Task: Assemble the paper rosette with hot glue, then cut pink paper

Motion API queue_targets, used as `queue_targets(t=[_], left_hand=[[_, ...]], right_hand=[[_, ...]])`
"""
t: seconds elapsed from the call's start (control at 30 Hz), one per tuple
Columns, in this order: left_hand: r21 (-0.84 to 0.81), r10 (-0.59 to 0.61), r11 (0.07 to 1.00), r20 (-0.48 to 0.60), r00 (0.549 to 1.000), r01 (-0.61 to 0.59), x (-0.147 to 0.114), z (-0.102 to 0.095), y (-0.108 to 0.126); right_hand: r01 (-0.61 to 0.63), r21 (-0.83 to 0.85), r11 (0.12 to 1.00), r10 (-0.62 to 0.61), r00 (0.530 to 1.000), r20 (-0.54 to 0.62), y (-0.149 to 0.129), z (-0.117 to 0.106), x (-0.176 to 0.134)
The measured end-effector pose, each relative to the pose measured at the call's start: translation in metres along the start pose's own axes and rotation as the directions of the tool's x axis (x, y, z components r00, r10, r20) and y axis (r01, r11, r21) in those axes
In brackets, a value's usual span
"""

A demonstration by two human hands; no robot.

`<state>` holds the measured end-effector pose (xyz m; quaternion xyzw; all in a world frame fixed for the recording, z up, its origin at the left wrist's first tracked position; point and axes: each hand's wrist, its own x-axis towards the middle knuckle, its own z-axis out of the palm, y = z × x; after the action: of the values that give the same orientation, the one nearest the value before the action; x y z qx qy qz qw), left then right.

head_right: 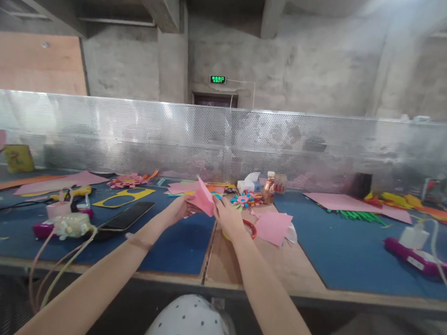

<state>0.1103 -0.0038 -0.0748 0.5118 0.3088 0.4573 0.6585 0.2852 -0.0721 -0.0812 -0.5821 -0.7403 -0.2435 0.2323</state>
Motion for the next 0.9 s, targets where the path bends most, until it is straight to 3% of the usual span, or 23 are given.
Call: queue_targets(t=[0.17, 0.33, 0.53, 0.7, 0.8, 0.9], left_hand=[[-0.121, 0.080, 0.990, 0.036, 0.996, -0.075, -0.006, 0.003, 0.006], [-0.154, 0.077, 0.986, 0.100, 0.992, -0.061, -0.009, 0.005, 0.007], [-0.102, 0.017, 0.995, 0.265, 0.964, 0.010, -0.008, 0.005, 0.003], [-0.069, 0.058, 0.997, 0.190, 0.980, -0.045, -0.002, -0.002, -0.003], [-0.066, 0.112, 0.992, 0.140, 0.984, -0.103, 0.001, -0.004, -0.006], [-0.040, 0.125, 0.992, 0.170, 0.977, -0.120, 0.000, -0.002, -0.008]], right_hand=[[0.036, -0.041, 0.999, -0.034, 0.999, 0.039, -0.002, -0.004, -0.002], [0.096, -0.052, 0.994, -0.090, 0.991, 0.094, -0.006, -0.004, -0.003], [0.152, -0.027, 0.988, -0.148, 0.981, 0.123, -0.012, -0.007, -0.003], [0.175, 0.055, 0.983, -0.181, 0.977, 0.110, -0.018, -0.010, -0.007], [0.114, 0.117, 0.987, -0.123, 0.989, 0.079, -0.018, -0.009, -0.007], [0.055, 0.179, 0.982, -0.070, 0.994, 0.078, -0.017, -0.007, -0.007]])
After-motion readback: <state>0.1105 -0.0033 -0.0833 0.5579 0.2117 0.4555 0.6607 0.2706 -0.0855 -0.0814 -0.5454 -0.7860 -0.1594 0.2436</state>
